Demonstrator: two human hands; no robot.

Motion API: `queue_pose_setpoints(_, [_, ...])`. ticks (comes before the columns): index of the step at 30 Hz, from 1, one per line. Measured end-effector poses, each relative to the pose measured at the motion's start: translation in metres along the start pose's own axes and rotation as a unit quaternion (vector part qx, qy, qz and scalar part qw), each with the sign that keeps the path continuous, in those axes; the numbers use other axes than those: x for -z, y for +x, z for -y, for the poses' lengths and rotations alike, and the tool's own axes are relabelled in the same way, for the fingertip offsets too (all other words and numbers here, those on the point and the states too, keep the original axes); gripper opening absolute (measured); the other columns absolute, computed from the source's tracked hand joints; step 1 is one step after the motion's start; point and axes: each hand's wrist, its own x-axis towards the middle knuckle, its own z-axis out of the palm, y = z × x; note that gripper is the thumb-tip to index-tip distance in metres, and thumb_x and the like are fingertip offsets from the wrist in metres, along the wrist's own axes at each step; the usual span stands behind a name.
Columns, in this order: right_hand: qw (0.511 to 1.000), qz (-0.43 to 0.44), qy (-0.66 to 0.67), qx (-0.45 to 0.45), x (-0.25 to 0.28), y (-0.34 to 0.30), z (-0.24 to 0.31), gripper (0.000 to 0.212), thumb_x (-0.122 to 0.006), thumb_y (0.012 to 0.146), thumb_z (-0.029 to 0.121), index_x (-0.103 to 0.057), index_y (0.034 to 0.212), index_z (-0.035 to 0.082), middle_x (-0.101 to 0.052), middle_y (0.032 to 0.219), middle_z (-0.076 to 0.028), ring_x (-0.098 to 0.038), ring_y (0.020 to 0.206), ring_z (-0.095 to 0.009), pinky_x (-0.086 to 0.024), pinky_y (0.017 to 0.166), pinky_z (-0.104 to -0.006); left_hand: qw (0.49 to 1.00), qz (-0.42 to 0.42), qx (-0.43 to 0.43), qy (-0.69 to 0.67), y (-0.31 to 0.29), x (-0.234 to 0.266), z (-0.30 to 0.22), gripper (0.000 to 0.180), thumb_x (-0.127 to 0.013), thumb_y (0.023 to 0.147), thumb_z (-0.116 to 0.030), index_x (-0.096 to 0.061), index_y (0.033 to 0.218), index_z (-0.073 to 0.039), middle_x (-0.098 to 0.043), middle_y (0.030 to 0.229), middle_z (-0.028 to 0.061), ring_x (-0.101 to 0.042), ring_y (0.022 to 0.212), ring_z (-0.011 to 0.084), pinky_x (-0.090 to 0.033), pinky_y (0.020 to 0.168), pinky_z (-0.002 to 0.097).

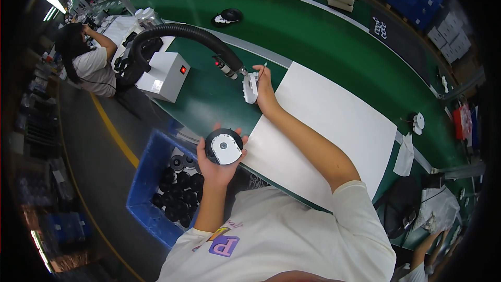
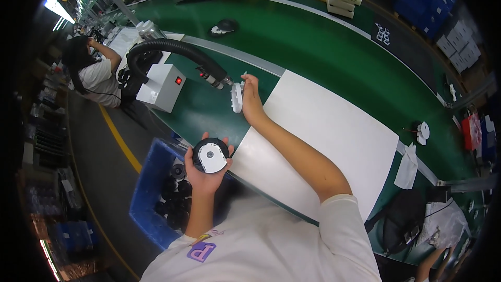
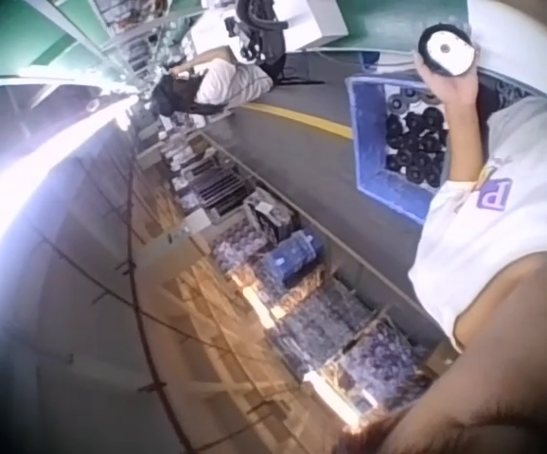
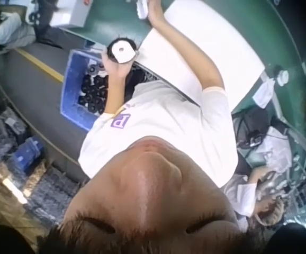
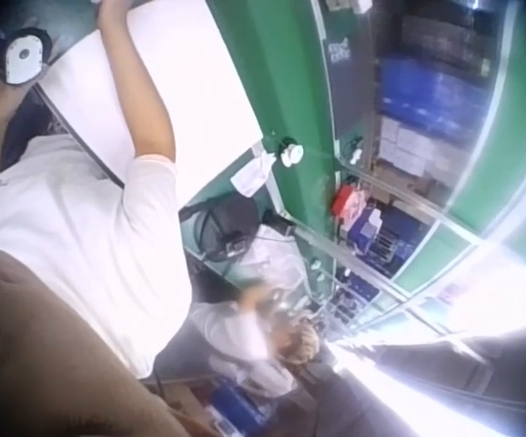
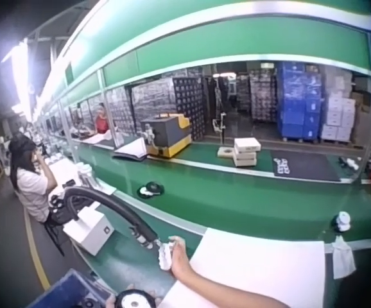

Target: The person assembles LED light fixtures by hand, connecting wires to an LED light base and attaching a plastic cover.

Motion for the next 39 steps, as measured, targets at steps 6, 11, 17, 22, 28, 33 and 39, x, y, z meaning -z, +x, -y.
queue_pose_setpoints(6, [0.989,0.019,-0.101,0.105,0.011,-0.009,0.009,0.041,-0.022,0.107,0.046,-0.038,0.133,0.018,-0.058,0.098,-0.008,-0.058,0.079,-0.015,-0.049,0.068,-0.0279,1.000,-0.006,-0.002,0.015,0.004,0.003,0.003,0.058,-0.043,0.095,-0.053,-0.045,0.144,-0.021,-0.045,0.141,0.0271,-0.048,0.124,0.0490,-0.047,0.090,0.0553])
queue_pose_setpoints(11, [0.995,0.036,-0.006,0.088,0.018,-0.008,0.003,0.046,-0.022,0.105,0.054,-0.038,0.133,0.021,-0.060,0.100,-0.008,-0.062,0.086,-0.015,-0.053,0.072,-0.0296,1.000,-0.012,-0.001,0.017,0.006,0.000,0.005,0.058,-0.044,0.095,-0.052,-0.046,0.143,-0.020,-0.045,0.142,0.0275,-0.048,0.124,0.0485,-0.048,0.090,0.0554])
queue_pose_setpoints(17, [0.993,0.089,0.073,0.021,0.012,-0.014,-0.005,0.053,-0.016,0.104,0.058,-0.038,0.133,0.020,-0.061,0.104,-0.010,-0.064,0.089,-0.017,-0.054,0.074,-0.0295,1.000,-0.017,0.001,0.016,0.008,0.002,0.006,0.057,-0.044,0.096,-0.052,-0.046,0.143,-0.020,-0.044,0.141,0.0285,-0.048,0.123,0.0487,-0.048,0.089,0.0556])
queue_pose_setpoints(22, [0.994,0.084,0.074,0.021,0.010,-0.008,-0.010,0.053,-0.018,0.104,0.059,-0.039,0.134,0.020,-0.062,0.103,-0.009,-0.064,0.087,-0.017,-0.054,0.072,-0.0309,1.000,-0.023,-0.003,0.022,0.007,0.000,0.006,0.057,-0.044,0.096,-0.052,-0.046,0.143,-0.020,-0.045,0.141,0.0284,-0.048,0.122,0.0488,-0.048,0.088,0.0549])
queue_pose_setpoints(28, [0.991,0.074,0.107,-0.004,0.011,-0.004,-0.009,0.043,-0.020,0.106,0.050,-0.043,0.133,0.024,-0.062,0.107,-0.005,-0.064,0.089,-0.016,-0.055,0.072,-0.0298,1.000,-0.017,-0.006,0.014,0.005,0.007,0.003,0.057,-0.043,0.096,-0.052,-0.046,0.143,-0.020,-0.045,0.140,0.0292,-0.048,0.122,0.0488,-0.048,0.088,0.0543])
queue_pose_setpoints(33, [0.993,0.080,0.091,0.012,0.012,-0.012,-0.003,0.045,-0.021,0.106,0.052,-0.042,0.134,0.025,-0.062,0.108,-0.005,-0.063,0.092,-0.016,-0.055,0.074,-0.0297,1.000,-0.024,-0.006,0.011,0.006,0.007,0.002,0.057,-0.043,0.096,-0.053,-0.046,0.142,-0.020,-0.045,0.139,0.0295,-0.048,0.122,0.0490,-0.049,0.087,0.0552])
queue_pose_setpoints(39, [0.993,0.079,0.093,-0.003,0.007,-0.010,-0.001,0.045,-0.020,0.106,0.053,-0.041,0.135,0.025,-0.062,0.108,-0.004,-0.063,0.093,-0.015,-0.055,0.075,-0.0295,0.999,-0.034,-0.008,0.026,0.008,0.006,0.001,0.058,-0.044,0.096,-0.053,-0.046,0.143,-0.019,-0.046,0.139,0.0297,-0.048,0.122,0.0491,-0.049,0.087,0.0552])
